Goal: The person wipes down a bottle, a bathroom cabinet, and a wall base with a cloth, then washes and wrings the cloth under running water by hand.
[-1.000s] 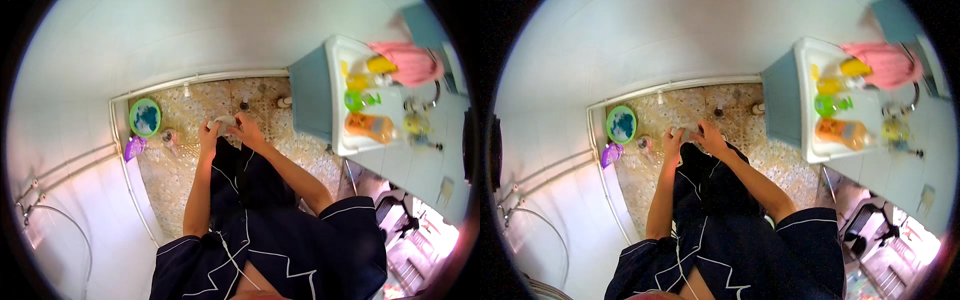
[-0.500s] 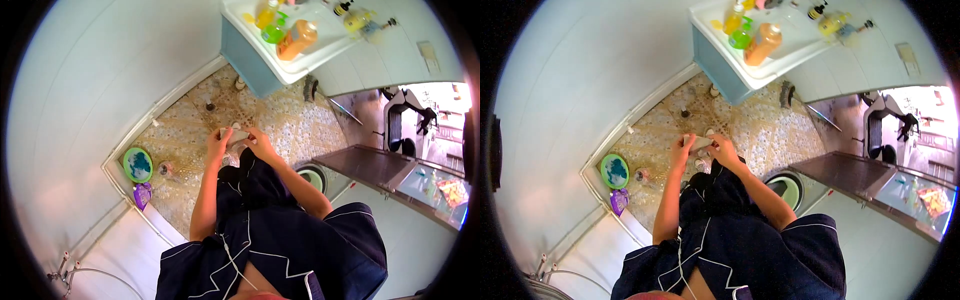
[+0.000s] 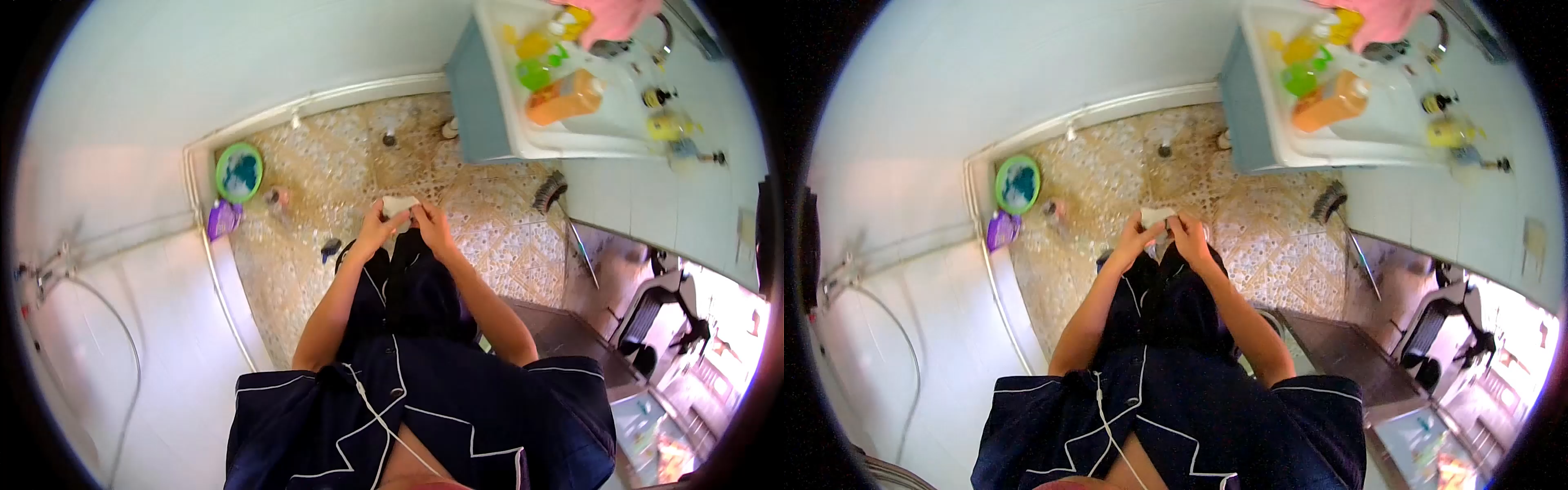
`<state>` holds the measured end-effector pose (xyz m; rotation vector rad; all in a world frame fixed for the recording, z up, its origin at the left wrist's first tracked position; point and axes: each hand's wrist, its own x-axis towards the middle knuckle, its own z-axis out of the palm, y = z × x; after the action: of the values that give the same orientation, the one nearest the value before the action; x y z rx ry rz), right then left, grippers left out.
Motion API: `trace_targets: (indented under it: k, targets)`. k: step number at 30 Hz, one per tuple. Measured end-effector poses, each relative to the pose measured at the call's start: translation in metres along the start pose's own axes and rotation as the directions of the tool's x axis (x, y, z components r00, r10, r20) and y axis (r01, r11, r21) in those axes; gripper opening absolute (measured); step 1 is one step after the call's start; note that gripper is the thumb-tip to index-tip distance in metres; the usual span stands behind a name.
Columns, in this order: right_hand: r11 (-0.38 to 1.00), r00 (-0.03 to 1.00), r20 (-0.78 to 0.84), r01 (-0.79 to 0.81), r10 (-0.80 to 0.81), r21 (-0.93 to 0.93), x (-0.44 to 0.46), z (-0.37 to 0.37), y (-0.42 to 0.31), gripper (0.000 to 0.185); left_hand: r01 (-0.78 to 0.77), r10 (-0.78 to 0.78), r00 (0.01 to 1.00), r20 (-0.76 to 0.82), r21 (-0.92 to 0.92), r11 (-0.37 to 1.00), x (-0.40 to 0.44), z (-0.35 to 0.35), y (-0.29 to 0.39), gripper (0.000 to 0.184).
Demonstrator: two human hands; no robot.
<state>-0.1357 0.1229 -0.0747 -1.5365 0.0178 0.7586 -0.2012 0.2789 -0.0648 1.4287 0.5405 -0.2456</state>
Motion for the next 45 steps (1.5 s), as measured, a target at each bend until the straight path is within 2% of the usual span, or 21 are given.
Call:
trace_targets:
  k: [2, 3, 5, 7, 9, 10, 13, 14, 16, 19, 25, 28, 31, 33, 34, 35, 37, 38, 40, 43, 45]
  targets:
    - [0.986, 0.999, 0.050, 0.019, -0.011, -0.167, 0.010, 0.014, -0.008, 0.022, 0.098, -0.131, 0.988, -0.078, -0.331, 0.938, -0.013, -0.011, 0.012, 0.038]
    - [0.945, 0.997, 0.065, 0.067, -0.048, -0.321, 0.018, 0.022, -0.014, 0.023, 0.080, -0.128, 0.985, -0.116, -0.349, 0.934, -0.016, -0.018, 0.010, 0.038]
    - [0.974, 0.992, 0.113, 0.074, -0.050, -0.213, 0.028, 0.051, -0.013, 0.025, -0.050, -0.123, 0.946, -0.299, -0.512, 0.857, -0.022, -0.034, -0.004, 0.026]
    - [0.967, 0.982, 0.082, 0.184, -0.172, -0.178, 0.037, 0.084, -0.018, 0.027, -0.132, -0.070, 0.925, -0.372, -0.491, 0.861, -0.025, -0.058, -0.012, 0.024]
    - [0.955, 0.977, 0.203, 0.120, -0.065, -0.270, 0.052, 0.108, -0.021, 0.026, -0.209, -0.098, 0.874, -0.475, -0.552, 0.807, -0.027, -0.083, -0.012, 0.025]
    - [0.933, 0.960, 0.277, 0.057, 0.047, -0.355, 0.061, 0.123, -0.020, 0.026, -0.225, -0.086, 0.869, -0.487, -0.545, 0.808, -0.028, -0.100, -0.020, 0.028]
    - [0.951, 0.964, 0.265, 0.096, -0.015, -0.294, 0.085, 0.183, -0.016, 0.030, -0.270, -0.068, 0.855, -0.514, -0.552, 0.789, -0.026, -0.144, -0.034, 0.030]
    - [0.949, 0.961, 0.275, 0.098, -0.013, -0.298, 0.091, 0.204, -0.014, 0.030, -0.204, -0.067, 0.867, -0.494, -0.475, 0.856, -0.027, -0.161, -0.039, 0.035]
    - [0.996, 0.960, 0.270, -0.056, 0.073, -0.071, 0.097, 0.246, -0.020, 0.034, -0.214, -0.035, 0.847, -0.530, -0.401, 0.891, -0.031, -0.188, -0.041, 0.037]
    - [0.986, 0.963, 0.230, -0.117, 0.143, -0.120, 0.111, 0.297, -0.016, 0.032, -0.180, -0.027, 0.834, -0.551, -0.317, 0.931, -0.035, -0.245, -0.047, 0.042]
    - [0.963, 0.938, 0.286, -0.131, 0.197, -0.234, 0.152, 0.350, 0.008, 0.028, -0.121, -0.113, 0.814, -0.570, -0.356, 0.927, -0.011, -0.341, -0.074, 0.025]
    - [0.967, 0.937, 0.267, -0.183, 0.225, -0.176, 0.193, 0.372, 0.025, 0.029, -0.172, -0.136, 0.808, -0.573, -0.451, 0.876, 0.023, -0.369, -0.064, 0.030]
    - [0.970, 0.945, 0.268, -0.139, 0.190, -0.198, 0.246, 0.388, 0.048, 0.030, -0.083, -0.177, 0.714, -0.677, -0.333, 0.939, 0.071, -0.389, -0.081, 0.036]
    - [0.960, 0.942, 0.258, -0.158, 0.217, -0.230, 0.286, 0.386, 0.073, 0.033, -0.145, -0.154, 0.761, -0.630, -0.397, 0.906, 0.110, -0.406, -0.108, 0.044]
    - [0.943, 0.944, 0.221, -0.180, 0.245, -0.279, 0.306, 0.385, 0.090, 0.032, 0.004, -0.133, 0.655, -0.744, -0.172, 0.985, 0.128, -0.408, -0.115, 0.045]
    - [0.927, 0.946, 0.196, -0.185, 0.258, -0.327, 0.336, 0.386, 0.106, 0.031, -0.006, -0.130, 0.653, -0.746, -0.177, 0.984, 0.154, -0.422, -0.128, 0.045]
    - [0.909, 0.951, 0.160, -0.190, 0.264, -0.372, 0.381, 0.379, 0.136, 0.032, 0.075, -0.126, 0.805, -0.580, -0.111, 0.991, 0.190, -0.445, -0.162, 0.048]
    - [0.891, 0.955, 0.128, -0.197, 0.269, -0.409, 0.398, 0.375, 0.152, 0.032, 0.084, -0.138, 0.806, -0.576, -0.120, 0.989, 0.206, -0.446, -0.179, 0.048]
    - [0.879, 0.954, 0.095, -0.220, 0.284, -0.423, 0.445, 0.367, 0.188, 0.032, -0.033, -0.256, 0.721, -0.644, -0.401, 0.915, 0.250, -0.456, -0.208, 0.048]
    - [0.868, 0.947, 0.096, -0.237, 0.307, -0.436, 0.508, 0.356, 0.236, 0.032, -0.154, -0.180, 0.730, -0.659, -0.416, 0.896, 0.312, -0.483, -0.281, 0.051]
    - [0.871, 0.941, 0.138, -0.222, 0.309, -0.439, 0.536, 0.359, 0.255, 0.033, -0.100, -0.224, 0.731, -0.644, -0.426, 0.899, 0.341, -0.497, -0.304, 0.051]
